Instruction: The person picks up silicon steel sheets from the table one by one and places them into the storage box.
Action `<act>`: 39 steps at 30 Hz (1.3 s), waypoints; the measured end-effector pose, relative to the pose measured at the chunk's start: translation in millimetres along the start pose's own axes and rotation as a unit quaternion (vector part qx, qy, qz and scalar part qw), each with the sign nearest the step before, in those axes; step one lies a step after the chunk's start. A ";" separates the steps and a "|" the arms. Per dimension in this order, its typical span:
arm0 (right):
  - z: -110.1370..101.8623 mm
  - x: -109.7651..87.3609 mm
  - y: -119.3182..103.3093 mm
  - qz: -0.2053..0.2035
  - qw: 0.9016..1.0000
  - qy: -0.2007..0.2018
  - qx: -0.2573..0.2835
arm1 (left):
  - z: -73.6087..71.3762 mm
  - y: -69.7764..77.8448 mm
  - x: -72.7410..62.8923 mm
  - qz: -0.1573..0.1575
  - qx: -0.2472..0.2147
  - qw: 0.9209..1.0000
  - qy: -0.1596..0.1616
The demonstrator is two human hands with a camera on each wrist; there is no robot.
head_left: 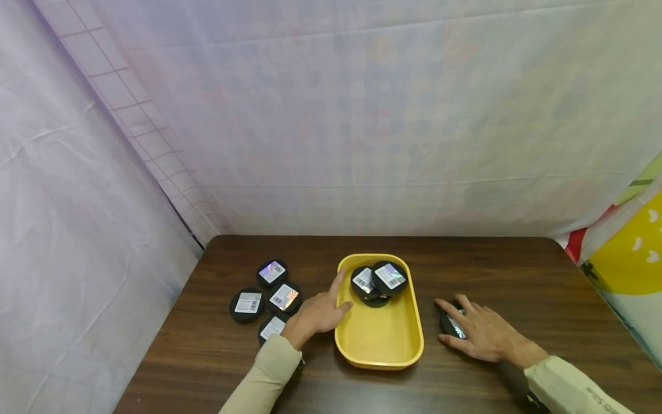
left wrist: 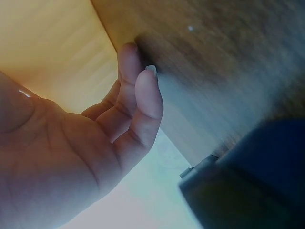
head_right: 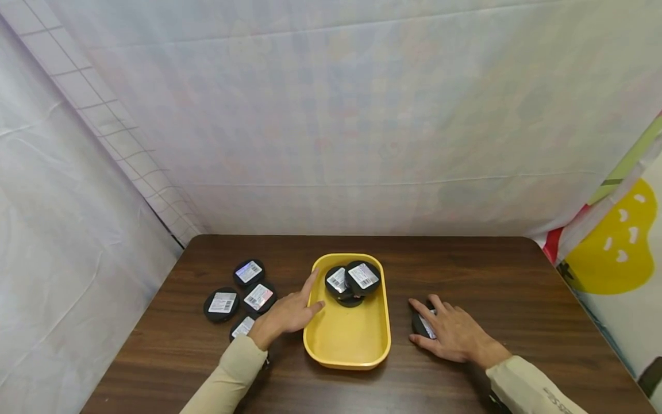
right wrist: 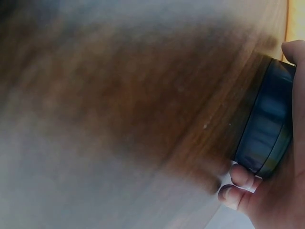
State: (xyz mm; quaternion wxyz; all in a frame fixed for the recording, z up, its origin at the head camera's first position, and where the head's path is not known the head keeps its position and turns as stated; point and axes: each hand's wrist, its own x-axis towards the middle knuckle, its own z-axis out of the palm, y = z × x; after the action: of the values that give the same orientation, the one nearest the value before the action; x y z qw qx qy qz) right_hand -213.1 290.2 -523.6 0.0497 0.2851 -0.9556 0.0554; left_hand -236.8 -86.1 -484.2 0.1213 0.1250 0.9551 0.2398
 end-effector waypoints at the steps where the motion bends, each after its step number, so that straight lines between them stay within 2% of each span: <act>1: -0.3 0.0 0.0 0.000 1.000 -0.001 0.001 | -0.2 0.2 0.0 0.000 0.000 1.000 0.000; 27: -2.6 2.4 1.1 0.002 1.000 -0.007 -0.016 | -1.5 2.2 -1.4 -0.005 -0.002 1.000 -0.004; 39: -6.1 4.1 -4.3 0.018 0.999 0.019 -0.036 | -0.6 1.8 -0.9 -0.008 0.002 1.000 -0.004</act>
State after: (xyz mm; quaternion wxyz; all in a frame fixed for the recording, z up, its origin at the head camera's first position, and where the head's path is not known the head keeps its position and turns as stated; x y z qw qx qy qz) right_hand -213.8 285.2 -516.7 0.0769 0.2649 -0.9608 0.0270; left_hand -235.8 -85.1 -482.6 0.1269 0.1189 0.9560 0.2362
